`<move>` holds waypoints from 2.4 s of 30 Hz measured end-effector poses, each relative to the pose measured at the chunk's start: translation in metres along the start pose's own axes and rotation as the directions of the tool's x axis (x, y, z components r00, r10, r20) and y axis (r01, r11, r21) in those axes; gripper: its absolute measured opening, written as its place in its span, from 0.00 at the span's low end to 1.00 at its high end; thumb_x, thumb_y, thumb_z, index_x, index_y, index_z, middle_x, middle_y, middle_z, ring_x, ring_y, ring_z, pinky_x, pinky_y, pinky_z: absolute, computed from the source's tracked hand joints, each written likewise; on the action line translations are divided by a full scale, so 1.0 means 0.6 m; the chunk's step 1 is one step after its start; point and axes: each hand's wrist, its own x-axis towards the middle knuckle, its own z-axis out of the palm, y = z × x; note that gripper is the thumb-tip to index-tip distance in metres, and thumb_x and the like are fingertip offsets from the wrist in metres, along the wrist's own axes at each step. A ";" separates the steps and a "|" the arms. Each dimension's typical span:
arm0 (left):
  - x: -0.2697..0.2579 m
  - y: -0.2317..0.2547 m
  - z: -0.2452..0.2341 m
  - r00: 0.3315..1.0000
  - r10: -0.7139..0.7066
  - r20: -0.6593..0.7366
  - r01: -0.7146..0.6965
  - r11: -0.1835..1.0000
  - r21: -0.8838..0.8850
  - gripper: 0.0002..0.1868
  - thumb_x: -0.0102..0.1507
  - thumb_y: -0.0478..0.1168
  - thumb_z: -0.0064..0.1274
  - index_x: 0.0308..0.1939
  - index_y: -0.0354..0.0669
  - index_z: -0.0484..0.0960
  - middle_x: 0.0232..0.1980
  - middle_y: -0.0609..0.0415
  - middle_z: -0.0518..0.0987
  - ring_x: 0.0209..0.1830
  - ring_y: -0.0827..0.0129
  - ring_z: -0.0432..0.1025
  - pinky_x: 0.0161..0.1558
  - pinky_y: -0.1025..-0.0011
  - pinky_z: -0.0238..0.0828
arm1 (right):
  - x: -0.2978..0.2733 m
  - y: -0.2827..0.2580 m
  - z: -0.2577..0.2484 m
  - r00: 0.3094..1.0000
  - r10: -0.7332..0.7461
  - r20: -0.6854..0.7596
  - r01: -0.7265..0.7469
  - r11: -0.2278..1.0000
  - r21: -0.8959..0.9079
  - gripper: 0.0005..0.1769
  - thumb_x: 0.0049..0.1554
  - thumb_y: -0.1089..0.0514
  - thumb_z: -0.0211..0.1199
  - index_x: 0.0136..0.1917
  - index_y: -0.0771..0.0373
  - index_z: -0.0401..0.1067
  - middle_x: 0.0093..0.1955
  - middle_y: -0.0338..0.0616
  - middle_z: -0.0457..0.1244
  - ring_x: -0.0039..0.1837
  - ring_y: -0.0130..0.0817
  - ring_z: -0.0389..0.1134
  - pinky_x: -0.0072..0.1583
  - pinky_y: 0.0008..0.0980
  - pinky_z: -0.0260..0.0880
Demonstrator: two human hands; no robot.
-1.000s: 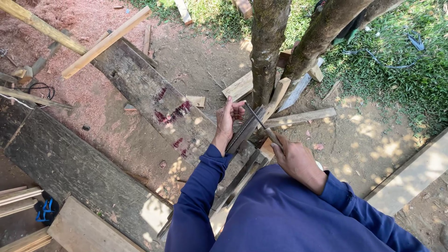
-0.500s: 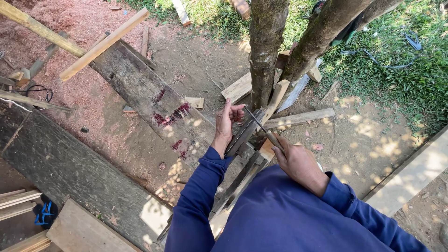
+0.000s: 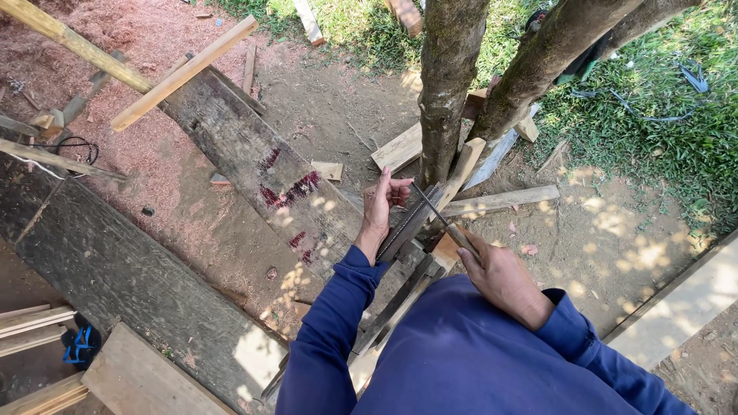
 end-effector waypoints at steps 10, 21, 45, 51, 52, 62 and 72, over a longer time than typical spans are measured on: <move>-0.001 -0.004 0.004 1.000 0.018 -0.013 -0.018 0.999 0.027 0.34 0.70 0.64 0.44 0.42 0.34 0.90 0.30 0.54 0.83 0.28 0.75 0.74 0.33 0.75 0.73 | -0.006 0.012 -0.003 0.998 0.020 0.062 -0.030 0.987 0.159 0.23 0.64 0.47 0.54 0.66 0.61 0.71 0.23 0.48 0.58 0.26 0.36 0.59 0.33 0.41 0.62; -0.008 0.006 0.005 0.999 0.010 0.030 -0.015 0.989 0.148 0.22 0.69 0.56 0.53 0.46 0.42 0.90 0.32 0.61 0.80 0.31 0.78 0.73 0.33 0.78 0.70 | 0.043 0.044 -0.024 0.860 0.121 0.495 -0.371 0.814 0.446 0.20 0.65 0.46 0.54 0.61 0.64 0.68 0.25 0.45 0.61 0.20 0.34 0.59 0.25 0.33 0.57; -0.277 0.055 0.329 0.864 0.042 -0.502 0.230 0.854 0.466 0.28 0.68 0.56 0.50 0.29 0.34 0.82 0.18 0.46 0.76 0.19 0.66 0.74 0.27 0.63 0.69 | 0.141 0.104 -0.084 0.416 -0.117 0.902 -0.457 0.831 0.318 0.21 0.66 0.52 0.44 0.65 0.70 0.60 0.45 0.59 0.69 0.42 0.50 0.77 0.44 0.46 0.81; -0.274 -0.014 0.327 0.813 0.023 -0.582 0.114 0.974 0.198 0.22 0.67 0.48 0.56 0.30 0.30 0.81 0.23 0.48 0.75 0.21 0.73 0.66 0.25 0.63 0.63 | 0.138 0.151 -0.060 0.297 -0.226 0.928 -0.387 0.860 0.333 0.21 0.65 0.51 0.49 0.64 0.69 0.62 0.49 0.52 0.68 0.47 0.44 0.76 0.51 0.44 0.81; -0.279 -0.014 0.328 0.798 0.046 -0.601 0.091 0.976 0.196 0.20 0.68 0.47 0.56 0.31 0.30 0.81 0.24 0.49 0.76 0.24 0.74 0.66 0.27 0.64 0.65 | 0.133 0.152 -0.063 0.251 -0.268 0.930 -0.295 0.894 0.337 0.21 0.65 0.51 0.52 0.65 0.68 0.64 0.51 0.47 0.68 0.50 0.40 0.74 0.53 0.42 0.80; -0.324 0.035 0.352 0.682 0.291 -0.671 0.178 0.824 0.538 0.20 0.72 0.43 0.46 0.64 0.34 0.73 0.47 0.38 0.84 0.44 0.54 0.81 0.46 0.61 0.76 | 0.182 0.099 -0.183 0.750 -0.468 0.467 0.402 0.883 0.241 0.17 0.62 0.54 0.58 0.63 0.55 0.75 0.53 0.44 0.71 0.46 0.33 0.72 0.44 0.36 0.76; -0.362 0.052 0.355 0.715 0.448 -0.537 0.070 0.718 0.693 0.27 0.71 0.34 0.45 0.74 0.35 0.64 0.59 0.30 0.78 0.56 0.42 0.78 0.54 0.57 0.76 | 0.231 0.065 -0.123 0.738 -0.668 0.093 0.629 0.731 0.264 0.21 0.61 0.60 0.63 0.67 0.63 0.71 0.66 0.51 0.66 0.49 0.48 0.71 0.52 0.38 0.73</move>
